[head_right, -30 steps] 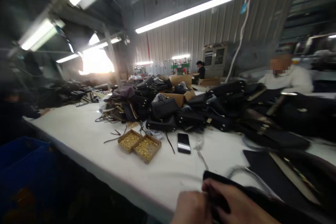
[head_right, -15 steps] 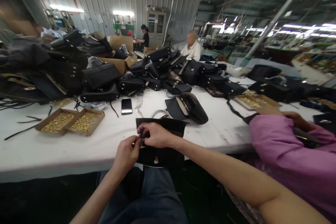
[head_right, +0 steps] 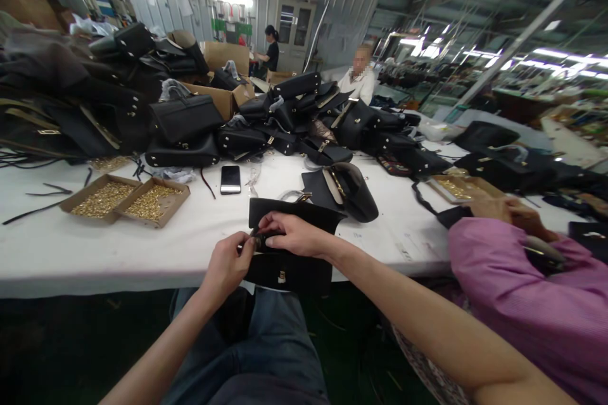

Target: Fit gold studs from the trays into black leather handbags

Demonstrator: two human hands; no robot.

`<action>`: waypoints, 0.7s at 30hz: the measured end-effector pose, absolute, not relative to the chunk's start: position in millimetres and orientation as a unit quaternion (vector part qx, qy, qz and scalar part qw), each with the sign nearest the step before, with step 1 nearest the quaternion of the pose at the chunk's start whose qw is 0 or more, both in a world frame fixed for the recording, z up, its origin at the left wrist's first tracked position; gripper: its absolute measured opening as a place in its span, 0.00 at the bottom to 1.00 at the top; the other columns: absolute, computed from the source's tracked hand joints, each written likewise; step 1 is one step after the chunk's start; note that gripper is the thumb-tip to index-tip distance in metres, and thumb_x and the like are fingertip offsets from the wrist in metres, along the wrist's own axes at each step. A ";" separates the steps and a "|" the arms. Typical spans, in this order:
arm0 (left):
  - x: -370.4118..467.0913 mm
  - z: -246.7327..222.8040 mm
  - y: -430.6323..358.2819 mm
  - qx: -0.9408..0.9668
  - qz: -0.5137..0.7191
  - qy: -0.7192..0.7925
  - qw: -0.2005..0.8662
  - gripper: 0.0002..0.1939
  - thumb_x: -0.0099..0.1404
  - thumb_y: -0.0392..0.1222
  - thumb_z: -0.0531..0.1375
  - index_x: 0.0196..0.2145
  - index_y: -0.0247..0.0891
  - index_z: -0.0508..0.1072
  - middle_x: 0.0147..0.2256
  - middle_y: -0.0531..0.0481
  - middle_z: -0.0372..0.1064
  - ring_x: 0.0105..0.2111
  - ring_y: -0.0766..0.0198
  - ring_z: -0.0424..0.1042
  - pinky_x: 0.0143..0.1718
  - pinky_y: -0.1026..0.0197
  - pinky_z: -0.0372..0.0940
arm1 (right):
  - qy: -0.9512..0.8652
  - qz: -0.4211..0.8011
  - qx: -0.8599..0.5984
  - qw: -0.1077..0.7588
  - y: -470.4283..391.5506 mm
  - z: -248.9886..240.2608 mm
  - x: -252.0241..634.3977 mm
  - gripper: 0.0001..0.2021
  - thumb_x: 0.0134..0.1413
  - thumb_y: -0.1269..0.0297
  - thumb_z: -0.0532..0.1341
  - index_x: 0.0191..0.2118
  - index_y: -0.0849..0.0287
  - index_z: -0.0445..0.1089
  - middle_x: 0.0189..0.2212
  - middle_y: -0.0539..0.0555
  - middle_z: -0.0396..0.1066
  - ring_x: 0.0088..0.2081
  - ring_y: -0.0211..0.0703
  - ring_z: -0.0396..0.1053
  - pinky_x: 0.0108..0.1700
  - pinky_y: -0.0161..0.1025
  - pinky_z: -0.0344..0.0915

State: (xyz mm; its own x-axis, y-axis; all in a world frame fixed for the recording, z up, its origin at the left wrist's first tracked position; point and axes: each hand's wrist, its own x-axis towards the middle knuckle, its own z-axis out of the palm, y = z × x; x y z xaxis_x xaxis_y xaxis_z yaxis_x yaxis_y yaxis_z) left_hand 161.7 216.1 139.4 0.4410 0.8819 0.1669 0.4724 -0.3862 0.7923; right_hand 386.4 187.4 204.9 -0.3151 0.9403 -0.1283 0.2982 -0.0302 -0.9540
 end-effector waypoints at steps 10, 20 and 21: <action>166.5 138.4 223.6 0.756 0.317 0.443 0.363 0.12 0.76 0.46 0.58 0.40 0.41 0.80 0.36 0.46 0.80 0.35 0.59 0.76 0.37 0.60 0.61 | -0.537 0.578 -0.536 0.299 198.0 192.4 400.2 0.18 0.64 0.52 0.71 0.54 0.57 0.81 0.42 0.52 0.81 0.39 0.42 0.71 0.44 0.38 0.64; 165.9 140.8 233.3 0.760 0.336 0.401 0.386 0.14 0.72 0.41 0.58 0.33 0.38 0.82 0.31 0.47 0.78 0.33 0.60 0.73 0.36 0.60 0.59 | -0.519 0.579 -0.573 0.259 202.3 190.8 391.2 0.24 0.55 0.44 0.76 0.49 0.57 0.85 0.44 0.55 0.84 0.40 0.47 0.75 0.46 0.42 0.69; 165.2 140.9 234.2 0.756 0.334 0.396 0.400 0.14 0.72 0.41 0.58 0.32 0.38 0.82 0.30 0.48 0.77 0.32 0.61 0.73 0.35 0.60 0.59 | -0.527 0.572 -0.579 0.246 202.0 191.3 390.6 0.24 0.56 0.43 0.75 0.47 0.58 0.85 0.41 0.55 0.83 0.38 0.46 0.74 0.44 0.41 0.68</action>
State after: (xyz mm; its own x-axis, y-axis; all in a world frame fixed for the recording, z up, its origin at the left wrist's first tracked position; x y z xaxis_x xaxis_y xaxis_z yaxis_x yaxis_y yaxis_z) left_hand 165.2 234.2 140.9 0.4625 0.8664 0.1884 0.3321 -0.3663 0.8692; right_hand 390.6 202.0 191.3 -0.2085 0.8912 -0.4028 0.3284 -0.3241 -0.8872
